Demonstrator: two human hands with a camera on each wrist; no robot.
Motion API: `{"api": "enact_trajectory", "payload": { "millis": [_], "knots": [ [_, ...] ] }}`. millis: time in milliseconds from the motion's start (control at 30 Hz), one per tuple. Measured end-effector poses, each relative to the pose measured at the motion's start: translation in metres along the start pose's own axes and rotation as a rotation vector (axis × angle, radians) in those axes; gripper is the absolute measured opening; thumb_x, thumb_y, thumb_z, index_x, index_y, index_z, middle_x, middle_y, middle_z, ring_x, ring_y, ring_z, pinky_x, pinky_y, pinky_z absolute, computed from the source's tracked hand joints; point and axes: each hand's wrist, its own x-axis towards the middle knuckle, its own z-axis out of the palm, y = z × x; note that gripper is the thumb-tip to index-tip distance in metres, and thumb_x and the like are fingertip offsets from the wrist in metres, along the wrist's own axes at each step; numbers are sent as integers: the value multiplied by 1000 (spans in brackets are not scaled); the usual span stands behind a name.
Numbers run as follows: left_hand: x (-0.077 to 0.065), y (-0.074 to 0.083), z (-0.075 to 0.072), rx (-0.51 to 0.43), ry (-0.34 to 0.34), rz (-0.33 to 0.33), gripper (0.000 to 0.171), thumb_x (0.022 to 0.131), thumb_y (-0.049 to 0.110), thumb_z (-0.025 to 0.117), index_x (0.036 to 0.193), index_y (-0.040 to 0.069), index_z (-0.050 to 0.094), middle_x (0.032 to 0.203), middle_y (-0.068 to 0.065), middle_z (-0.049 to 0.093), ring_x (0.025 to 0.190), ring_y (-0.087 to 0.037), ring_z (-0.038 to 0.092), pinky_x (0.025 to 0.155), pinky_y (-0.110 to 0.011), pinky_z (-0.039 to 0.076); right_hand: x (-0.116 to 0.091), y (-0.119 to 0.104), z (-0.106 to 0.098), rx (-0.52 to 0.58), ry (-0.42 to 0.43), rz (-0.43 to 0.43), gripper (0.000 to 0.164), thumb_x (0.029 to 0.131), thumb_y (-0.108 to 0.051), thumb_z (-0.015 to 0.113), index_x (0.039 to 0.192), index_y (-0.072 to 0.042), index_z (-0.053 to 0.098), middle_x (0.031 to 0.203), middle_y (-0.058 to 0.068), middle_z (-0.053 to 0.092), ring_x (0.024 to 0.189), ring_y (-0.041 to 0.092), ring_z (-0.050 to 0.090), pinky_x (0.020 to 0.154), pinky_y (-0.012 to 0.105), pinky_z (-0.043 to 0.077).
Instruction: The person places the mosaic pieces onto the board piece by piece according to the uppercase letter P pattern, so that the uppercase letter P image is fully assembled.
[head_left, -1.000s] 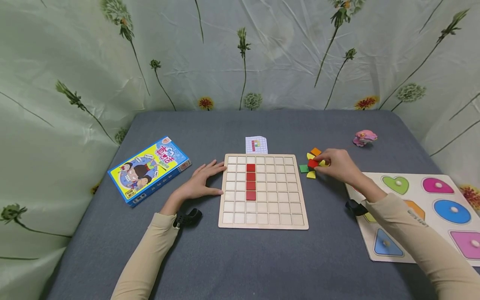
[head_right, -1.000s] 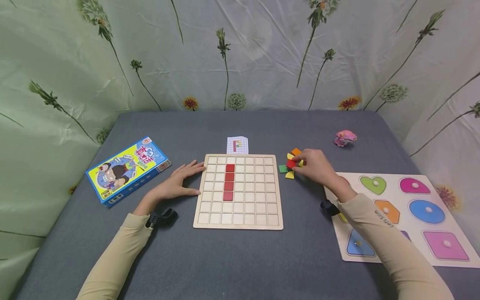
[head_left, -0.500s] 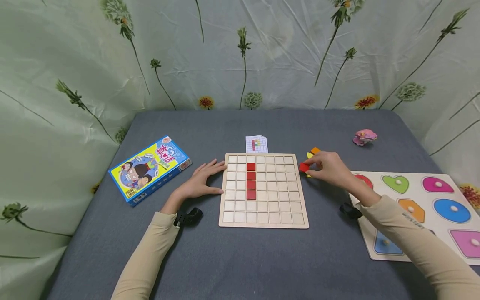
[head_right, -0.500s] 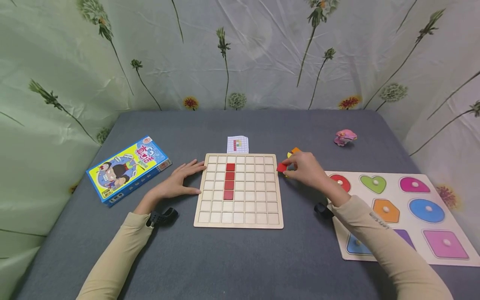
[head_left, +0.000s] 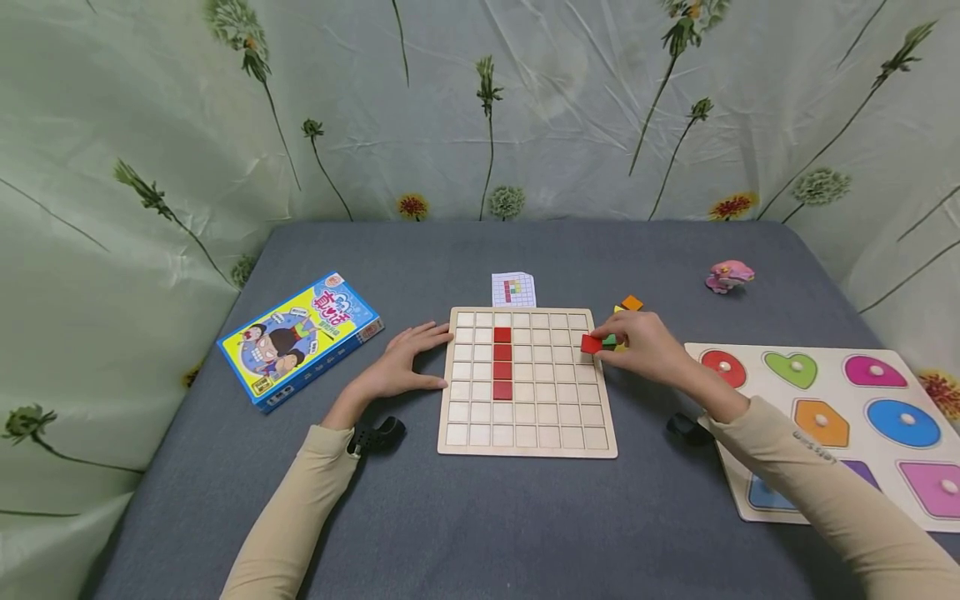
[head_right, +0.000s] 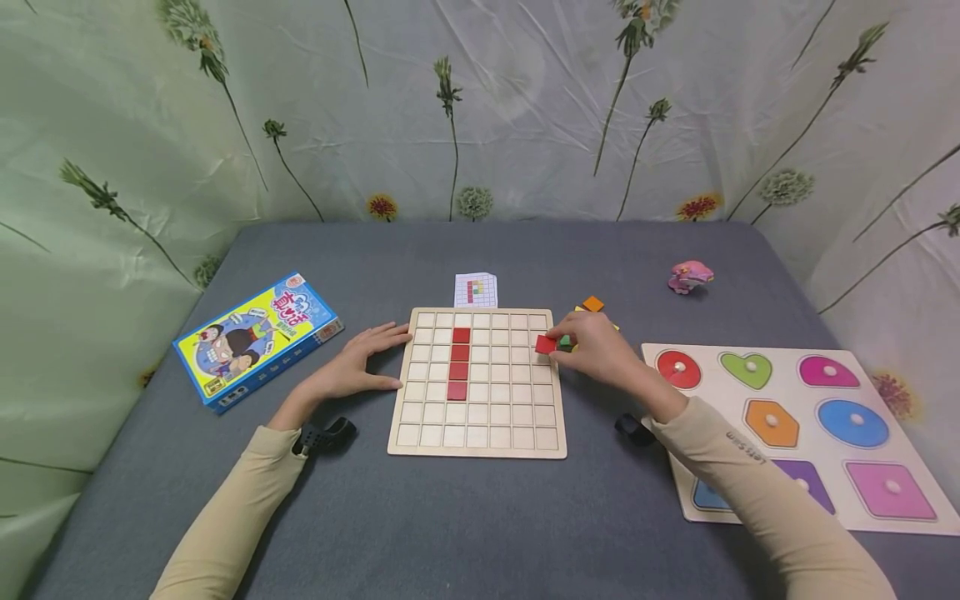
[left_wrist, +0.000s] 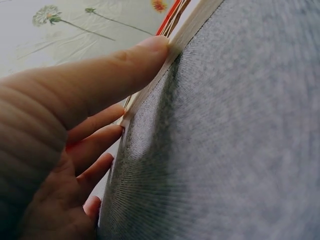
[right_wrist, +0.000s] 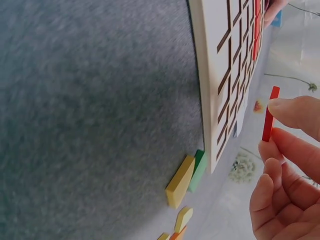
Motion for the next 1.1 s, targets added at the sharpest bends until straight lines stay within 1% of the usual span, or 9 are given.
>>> {"api": "enact_trajectory", "payload": {
  "millis": [200, 433, 633, 733, 900, 1100],
  "knots": [
    [0, 0, 1, 6, 29, 2, 73, 77, 23, 77, 140, 6, 44, 151, -15, 36, 144, -36, 22, 114, -58, 11, 1, -7, 1, 3, -2, -24, 24, 74, -7, 75, 98, -3, 73, 86, 9, 70, 63, 16, 48, 53, 19, 34],
    [0, 0, 0, 8, 52, 3, 71, 76, 23, 77, 138, 4, 46, 150, -15, 38, 140, -36, 28, 111, -60, 15, 2, -13, 6, 40, 8, -80, 22, 74, -5, 74, 96, -3, 73, 86, 7, 69, 61, 8, 44, 54, 18, 35],
    [0, -2, 2, 13, 69, 8, 72, 76, 25, 78, 138, 6, 47, 149, -14, 39, 138, -36, 32, 108, -61, 18, 4, -19, 11, 67, -12, -77, 23, 74, -5, 73, 98, -4, 73, 89, 7, 69, 62, 11, 47, 55, 18, 37],
    [0, -2, 2, -6, 68, 10, 72, 75, 25, 78, 138, 5, 47, 149, -14, 40, 137, -36, 33, 110, -60, 21, 6, -23, 14, 76, -27, -73, 23, 75, -5, 72, 98, -4, 73, 89, 6, 69, 63, 10, 48, 55, 17, 38],
    [-1, -1, 2, -37, 57, 9, 73, 76, 23, 78, 138, 5, 46, 149, -14, 40, 138, -36, 34, 110, -58, 25, 8, -30, 18, 93, -28, -105, 22, 75, -5, 72, 97, -4, 73, 86, 4, 69, 67, 12, 51, 58, 18, 39],
    [0, 1, 2, -28, 52, 1, 73, 76, 23, 78, 139, 4, 45, 149, -13, 40, 138, -35, 33, 111, -58, 22, 12, -39, 22, 109, -50, -129, 22, 75, -8, 74, 96, -5, 73, 86, 3, 70, 69, 11, 52, 59, 19, 41]
  ]
}}
